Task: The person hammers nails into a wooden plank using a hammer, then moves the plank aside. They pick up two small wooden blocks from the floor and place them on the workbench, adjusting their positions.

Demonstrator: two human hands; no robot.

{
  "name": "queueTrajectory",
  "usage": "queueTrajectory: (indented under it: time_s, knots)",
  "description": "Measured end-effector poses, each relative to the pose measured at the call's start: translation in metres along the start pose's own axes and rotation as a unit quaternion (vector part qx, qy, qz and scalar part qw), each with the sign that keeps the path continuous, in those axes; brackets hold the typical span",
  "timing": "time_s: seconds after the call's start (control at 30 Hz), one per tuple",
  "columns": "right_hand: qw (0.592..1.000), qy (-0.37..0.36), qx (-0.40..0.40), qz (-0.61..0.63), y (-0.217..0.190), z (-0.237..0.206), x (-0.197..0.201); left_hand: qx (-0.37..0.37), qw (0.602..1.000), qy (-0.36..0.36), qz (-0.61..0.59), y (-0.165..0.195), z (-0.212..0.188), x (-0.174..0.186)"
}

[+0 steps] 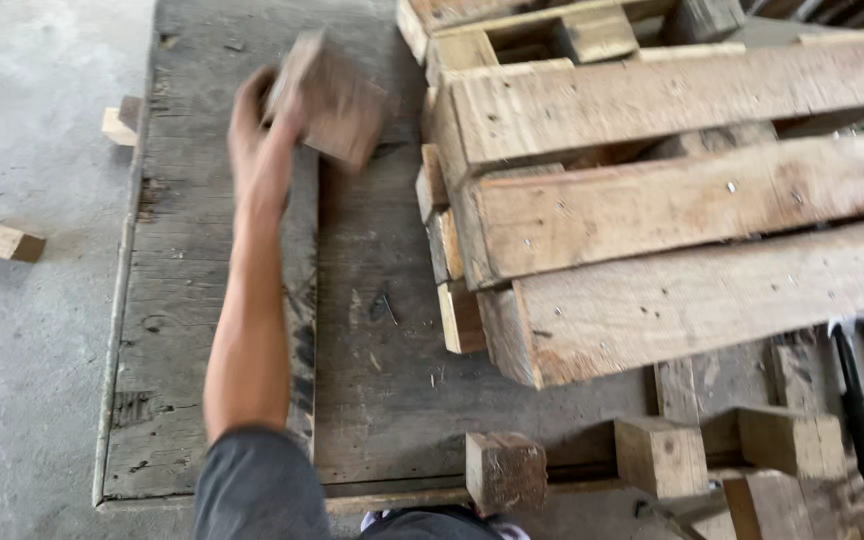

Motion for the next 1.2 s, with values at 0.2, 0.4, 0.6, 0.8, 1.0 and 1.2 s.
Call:
queueTrajectory:
  time_s: [0.2, 0.4, 0.6, 0.8, 1.0, 1.2]
  knots:
    - [0.998, 0.01, 0.039, 0.042, 0.023, 0.0, 0.012, 0.093, 0.945, -0.002, 0.313, 0.054, -0.238, 0.003]
    - [0.971, -0.063, 0.119, 0.196, 0.103, 0.004, 0.049, 0.096, 0.867, -0.159, 0.462, 0.009, -0.374, -0.066]
    - [0.948, -0.109, 0.146, 0.261, 0.073, 0.006, 0.042, 0.177, 0.887, -0.161, 0.395, -0.024, -0.409, -0.082]
    - [0.917, -0.16, 0.167, 0.325, 0.034, -0.022, 0.045, 0.213, 0.885, -0.14, 0.389, -0.009, -0.428, -0.088]
    - [0.865, -0.268, 0.223, 0.36, -0.029, -0.042, 0.014, 0.048, 0.883, -0.253, 0.392, 0.006, -0.415, -0.086]
    - [0.81, -0.34, 0.351, 0.325, -0.116, -0.083, -0.008, 0.019, 0.872, -0.294, 0.391, -0.013, -0.456, -0.083]
Point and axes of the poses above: each hand's wrist, its own z-axis towards the middle knuckle, its own x-axis out of the back of the hand, y = z × x, the point moved 4 cm from there along z, towards the middle knuckle, and after that the axes turned 5 degrees about x, right-handed, at the moved point
